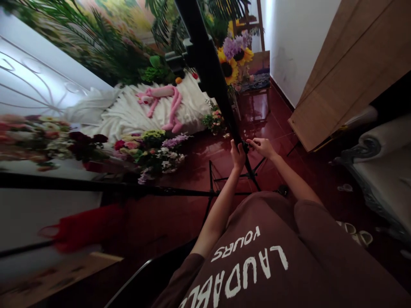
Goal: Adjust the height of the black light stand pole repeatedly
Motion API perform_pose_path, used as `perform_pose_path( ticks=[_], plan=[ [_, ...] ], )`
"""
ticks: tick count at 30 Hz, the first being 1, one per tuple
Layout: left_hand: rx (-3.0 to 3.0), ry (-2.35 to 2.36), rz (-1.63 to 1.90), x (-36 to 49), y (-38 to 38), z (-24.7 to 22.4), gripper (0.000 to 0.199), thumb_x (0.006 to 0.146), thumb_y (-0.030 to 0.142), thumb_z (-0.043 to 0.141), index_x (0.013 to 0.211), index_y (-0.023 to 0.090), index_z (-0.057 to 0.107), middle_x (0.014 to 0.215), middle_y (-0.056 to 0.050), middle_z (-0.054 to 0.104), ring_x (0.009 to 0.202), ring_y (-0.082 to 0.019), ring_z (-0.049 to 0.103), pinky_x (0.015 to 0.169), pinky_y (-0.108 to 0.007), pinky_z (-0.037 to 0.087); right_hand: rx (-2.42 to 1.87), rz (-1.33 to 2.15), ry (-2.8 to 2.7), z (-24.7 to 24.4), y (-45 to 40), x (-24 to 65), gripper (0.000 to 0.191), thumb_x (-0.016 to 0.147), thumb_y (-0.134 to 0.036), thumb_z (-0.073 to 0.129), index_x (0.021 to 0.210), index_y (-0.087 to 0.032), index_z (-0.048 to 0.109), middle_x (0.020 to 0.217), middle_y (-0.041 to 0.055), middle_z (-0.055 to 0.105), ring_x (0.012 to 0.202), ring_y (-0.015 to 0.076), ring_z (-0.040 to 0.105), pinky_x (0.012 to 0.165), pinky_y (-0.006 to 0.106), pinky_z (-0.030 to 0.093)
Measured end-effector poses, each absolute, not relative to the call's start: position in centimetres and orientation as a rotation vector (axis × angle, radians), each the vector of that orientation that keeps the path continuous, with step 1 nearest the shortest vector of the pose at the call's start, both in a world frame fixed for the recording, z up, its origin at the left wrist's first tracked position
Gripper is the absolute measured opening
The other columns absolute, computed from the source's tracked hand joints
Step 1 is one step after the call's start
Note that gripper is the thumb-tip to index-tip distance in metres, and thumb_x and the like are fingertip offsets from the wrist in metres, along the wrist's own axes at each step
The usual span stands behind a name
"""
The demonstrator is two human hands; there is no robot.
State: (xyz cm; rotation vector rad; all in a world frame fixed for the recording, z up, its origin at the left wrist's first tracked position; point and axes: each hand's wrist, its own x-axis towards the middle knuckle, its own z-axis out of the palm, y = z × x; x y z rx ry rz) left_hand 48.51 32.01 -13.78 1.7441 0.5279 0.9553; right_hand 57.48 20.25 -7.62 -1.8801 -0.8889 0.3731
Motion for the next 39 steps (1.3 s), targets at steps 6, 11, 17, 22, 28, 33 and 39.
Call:
perform_pose_path(
  ticks=[6,11,17,22,28,33,39],
  plan=[
    [1.759,0.522,0.956,48.5,32.1,-13.7,0.063,0.093,0.074,0.032,0.119,0.023,0.058,0.086,-0.006,0.065,0.075,-0.018,0.062,0.073,-0.03,0.05,-1.746,0.752,-0.666,-8.1,21.5,57.8,0.073,0.084,-0.082,0.047,0.044,-0.022,0.052,0.034,-0.0001,0.045,0.034,0.0094,0.04,0.039,0.024,0.029],
    [1.762,0.551,0.958,48.7,32.3,-13.9,0.061,0.093,0.072,0.035,0.118,0.021,0.058,0.088,-0.007,0.067,0.076,-0.017,0.063,0.073,-0.028,0.051,-1.368,1.316,-0.371,-7.3,22.4,57.3,0.066,0.097,-0.071,0.033,0.05,-0.024,0.034,0.03,-0.0071,0.026,0.028,0.006,0.015,0.031,0.021,0.018],
    [1.758,0.514,0.948,48.5,32.4,-13.9,0.057,0.094,0.069,0.04,0.112,0.019,0.059,0.081,-0.005,0.066,0.069,-0.014,0.06,0.068,-0.026,0.048,-1.614,0.964,-0.488,-7.5,20.7,56.7,0.061,0.091,-0.08,0.039,0.079,-0.022,0.049,0.054,-0.0003,0.059,0.036,0.0091,0.043,0.038,0.022,0.031],
    [1.734,0.526,0.936,48.4,32.3,-13.8,0.048,0.096,0.062,0.044,0.113,0.02,0.059,0.082,-0.004,0.067,0.07,-0.013,0.061,0.066,-0.024,0.046,-1.897,0.421,-0.984,-8.7,19.2,57.4,0.066,0.085,-0.085,0.043,0.102,-0.021,0.051,0.079,0.0045,0.068,0.065,0.0169,0.062,0.061,0.026,0.043],
    [1.732,0.496,0.924,48.1,32.3,-13.7,0.043,0.097,0.059,0.045,0.114,0.022,0.059,0.083,-0.004,0.067,0.07,-0.014,0.062,0.066,-0.025,0.047,-1.986,0.154,-1.239,-9.1,19.6,58.6,0.067,0.093,-0.08,0.027,0.085,-0.02,0.056,0.075,0.0058,0.063,0.067,0.0166,0.058,0.063,0.026,0.036],
    [1.736,0.527,0.918,47.9,32.3,-13.4,0.04,0.097,0.056,0.048,0.113,0.021,0.059,0.084,-0.005,0.068,0.073,-0.015,0.064,0.069,-0.026,0.048,-2.106,0.24,-1.042,-8.5,20.9,58.7,0.07,0.097,-0.072,0.03,0.058,-0.02,0.053,0.053,0.0025,0.052,0.054,0.0134,0.053,0.055,0.025,0.029],
    [1.744,0.565,0.919,47.6,32.1,-12.5,0.042,0.097,0.057,0.048,0.111,0.02,0.061,0.086,-0.006,0.069,0.075,-0.016,0.065,0.071,-0.026,0.05,-1.919,0.88,-0.684,-6.4,21.6,58.4,0.077,0.095,-0.076,0.034,0.042,-0.021,0.043,0.033,-0.0009,0.037,0.032,0.0087,0.036,0.042,0.024,0.028]
  ],
)
